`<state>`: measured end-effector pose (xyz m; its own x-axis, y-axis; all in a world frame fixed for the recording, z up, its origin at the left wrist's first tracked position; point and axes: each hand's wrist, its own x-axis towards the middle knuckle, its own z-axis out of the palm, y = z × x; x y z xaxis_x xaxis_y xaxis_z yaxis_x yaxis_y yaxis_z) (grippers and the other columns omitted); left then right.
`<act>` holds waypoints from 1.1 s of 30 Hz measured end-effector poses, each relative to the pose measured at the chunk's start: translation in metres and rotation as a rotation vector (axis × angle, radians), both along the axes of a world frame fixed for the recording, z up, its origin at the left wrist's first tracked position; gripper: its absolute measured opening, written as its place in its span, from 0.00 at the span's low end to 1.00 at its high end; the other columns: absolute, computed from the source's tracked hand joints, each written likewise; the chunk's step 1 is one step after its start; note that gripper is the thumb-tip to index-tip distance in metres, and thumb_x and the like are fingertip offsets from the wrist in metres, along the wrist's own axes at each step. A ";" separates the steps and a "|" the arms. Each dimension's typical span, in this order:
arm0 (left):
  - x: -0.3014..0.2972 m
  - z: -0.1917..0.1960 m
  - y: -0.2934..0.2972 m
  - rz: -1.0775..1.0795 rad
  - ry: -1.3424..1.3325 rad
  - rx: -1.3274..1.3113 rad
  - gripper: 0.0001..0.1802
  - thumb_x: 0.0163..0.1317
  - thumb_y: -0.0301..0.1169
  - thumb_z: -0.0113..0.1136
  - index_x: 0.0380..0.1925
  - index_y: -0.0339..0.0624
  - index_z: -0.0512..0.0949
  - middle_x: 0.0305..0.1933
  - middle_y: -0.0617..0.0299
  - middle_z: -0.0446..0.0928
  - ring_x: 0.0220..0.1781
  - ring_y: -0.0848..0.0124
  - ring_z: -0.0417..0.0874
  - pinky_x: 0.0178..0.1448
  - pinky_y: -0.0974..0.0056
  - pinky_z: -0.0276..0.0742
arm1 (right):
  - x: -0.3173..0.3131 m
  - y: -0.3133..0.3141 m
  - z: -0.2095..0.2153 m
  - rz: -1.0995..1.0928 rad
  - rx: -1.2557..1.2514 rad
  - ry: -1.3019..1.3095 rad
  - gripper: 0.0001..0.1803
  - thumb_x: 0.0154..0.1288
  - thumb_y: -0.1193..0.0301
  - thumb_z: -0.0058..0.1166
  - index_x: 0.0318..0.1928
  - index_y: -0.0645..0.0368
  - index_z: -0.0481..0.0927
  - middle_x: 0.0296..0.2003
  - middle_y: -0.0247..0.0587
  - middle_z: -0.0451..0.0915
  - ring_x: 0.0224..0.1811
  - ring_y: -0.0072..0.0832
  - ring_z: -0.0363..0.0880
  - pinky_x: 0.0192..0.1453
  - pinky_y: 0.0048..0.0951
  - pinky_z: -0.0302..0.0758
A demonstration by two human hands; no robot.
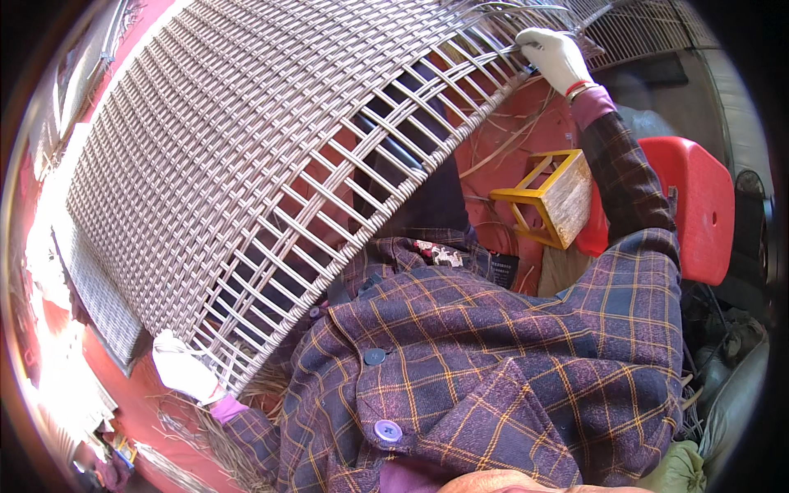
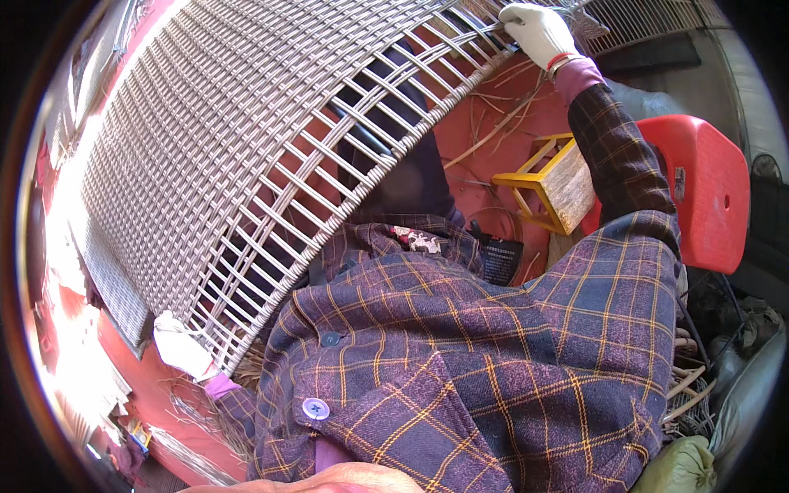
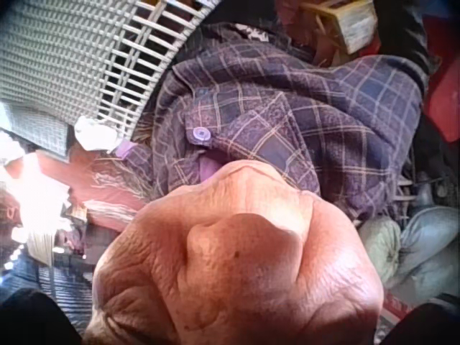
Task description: The person weaves a flat wicker basket by hand, threading flexible strips through a metal frame. They repeatedly pull strips through the weave, adjust tension, and rotate the basket to continue the pattern.
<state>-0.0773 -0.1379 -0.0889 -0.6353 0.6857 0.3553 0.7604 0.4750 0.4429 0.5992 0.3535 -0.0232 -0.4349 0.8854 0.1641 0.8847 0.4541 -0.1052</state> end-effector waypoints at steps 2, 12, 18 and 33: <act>0.003 0.000 0.004 0.018 -0.056 0.052 0.16 0.83 0.31 0.51 0.49 0.29 0.85 0.46 0.51 0.89 0.42 0.63 0.90 0.45 0.62 0.87 | 0.005 -0.001 -0.009 -0.003 -0.021 0.020 0.15 0.71 0.68 0.60 0.54 0.55 0.89 0.47 0.47 0.89 0.50 0.48 0.89 0.57 0.40 0.84; 0.016 0.007 0.013 0.018 -0.061 0.070 0.17 0.82 0.31 0.48 0.47 0.32 0.85 0.41 0.56 0.88 0.38 0.67 0.87 0.40 0.62 0.82 | 0.002 -0.002 -0.010 0.113 0.210 -0.128 0.14 0.72 0.64 0.63 0.53 0.55 0.88 0.51 0.43 0.87 0.53 0.48 0.87 0.58 0.42 0.83; 0.016 0.006 0.013 0.005 -0.020 0.053 0.18 0.84 0.33 0.47 0.48 0.33 0.85 0.42 0.56 0.88 0.39 0.66 0.87 0.42 0.63 0.83 | 0.041 0.013 -0.013 -0.032 0.145 0.043 0.14 0.72 0.64 0.62 0.53 0.55 0.88 0.49 0.45 0.88 0.53 0.48 0.87 0.58 0.41 0.83; 0.008 -0.001 0.011 0.001 -0.012 0.033 0.16 0.83 0.31 0.48 0.46 0.35 0.85 0.40 0.59 0.87 0.37 0.67 0.86 0.40 0.62 0.82 | 0.028 -0.001 -0.007 0.070 0.505 -0.146 0.10 0.73 0.71 0.59 0.52 0.52 0.87 0.54 0.35 0.88 0.50 0.41 0.90 0.53 0.37 0.86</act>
